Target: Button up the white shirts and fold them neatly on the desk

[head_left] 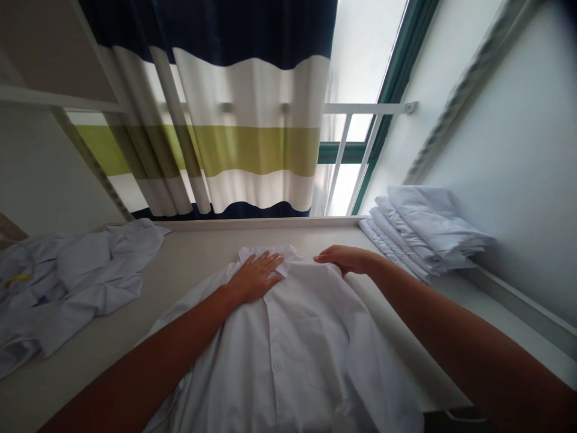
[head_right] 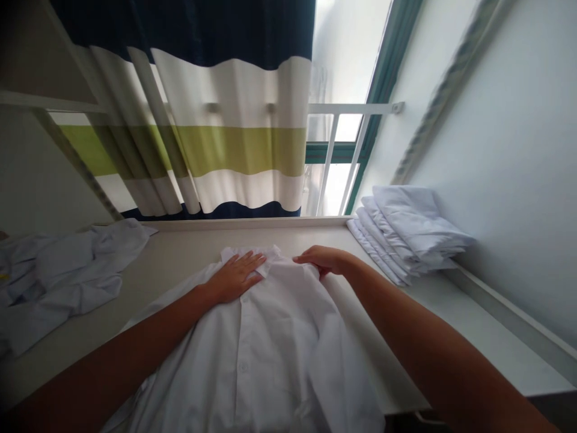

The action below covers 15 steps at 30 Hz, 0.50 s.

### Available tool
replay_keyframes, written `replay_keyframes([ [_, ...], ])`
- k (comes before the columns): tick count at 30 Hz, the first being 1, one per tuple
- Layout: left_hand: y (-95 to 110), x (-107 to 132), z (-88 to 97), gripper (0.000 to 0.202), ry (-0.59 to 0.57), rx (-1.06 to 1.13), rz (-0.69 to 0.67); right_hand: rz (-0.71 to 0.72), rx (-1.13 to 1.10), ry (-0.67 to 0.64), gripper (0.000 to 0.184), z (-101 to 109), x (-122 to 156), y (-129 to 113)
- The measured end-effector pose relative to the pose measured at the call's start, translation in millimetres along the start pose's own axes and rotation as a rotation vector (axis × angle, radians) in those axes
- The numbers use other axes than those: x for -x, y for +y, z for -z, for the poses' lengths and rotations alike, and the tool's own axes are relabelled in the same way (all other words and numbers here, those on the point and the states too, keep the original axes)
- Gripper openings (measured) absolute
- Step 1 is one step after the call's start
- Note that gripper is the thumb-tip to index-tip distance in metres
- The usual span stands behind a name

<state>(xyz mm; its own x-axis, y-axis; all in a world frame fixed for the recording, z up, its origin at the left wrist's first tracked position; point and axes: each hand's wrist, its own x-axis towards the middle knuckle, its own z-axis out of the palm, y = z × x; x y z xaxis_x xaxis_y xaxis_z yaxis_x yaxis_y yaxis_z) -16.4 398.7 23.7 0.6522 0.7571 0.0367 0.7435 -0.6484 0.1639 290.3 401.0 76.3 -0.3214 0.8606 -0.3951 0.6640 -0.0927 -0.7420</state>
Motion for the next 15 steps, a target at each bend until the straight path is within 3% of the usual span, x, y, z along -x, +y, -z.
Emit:
replay_keyframes([
  [5,-12.3,-2.5,6.7,0.062,-0.033,0.02,-0.109,0.067,-0.349,-0.175,0.054,3.4,78.4,31.4],
  [8,-16.9,-5.4,11.1,0.062,-0.068,0.014,-0.177,-0.039,-0.61,-0.322,0.046,-5.6,102.8,42.7],
  [11,-23.3,-6.8,14.7,0.06,-0.1,0.004,-0.239,-0.152,-0.662,-0.404,0.04,-14.7,119.7,53.6],
  [15,-34.1,-5.9,17.8,0.061,-0.103,0.011,-0.263,-0.128,-0.728,-0.463,0.055,-29.0,149.3,66.8],
])
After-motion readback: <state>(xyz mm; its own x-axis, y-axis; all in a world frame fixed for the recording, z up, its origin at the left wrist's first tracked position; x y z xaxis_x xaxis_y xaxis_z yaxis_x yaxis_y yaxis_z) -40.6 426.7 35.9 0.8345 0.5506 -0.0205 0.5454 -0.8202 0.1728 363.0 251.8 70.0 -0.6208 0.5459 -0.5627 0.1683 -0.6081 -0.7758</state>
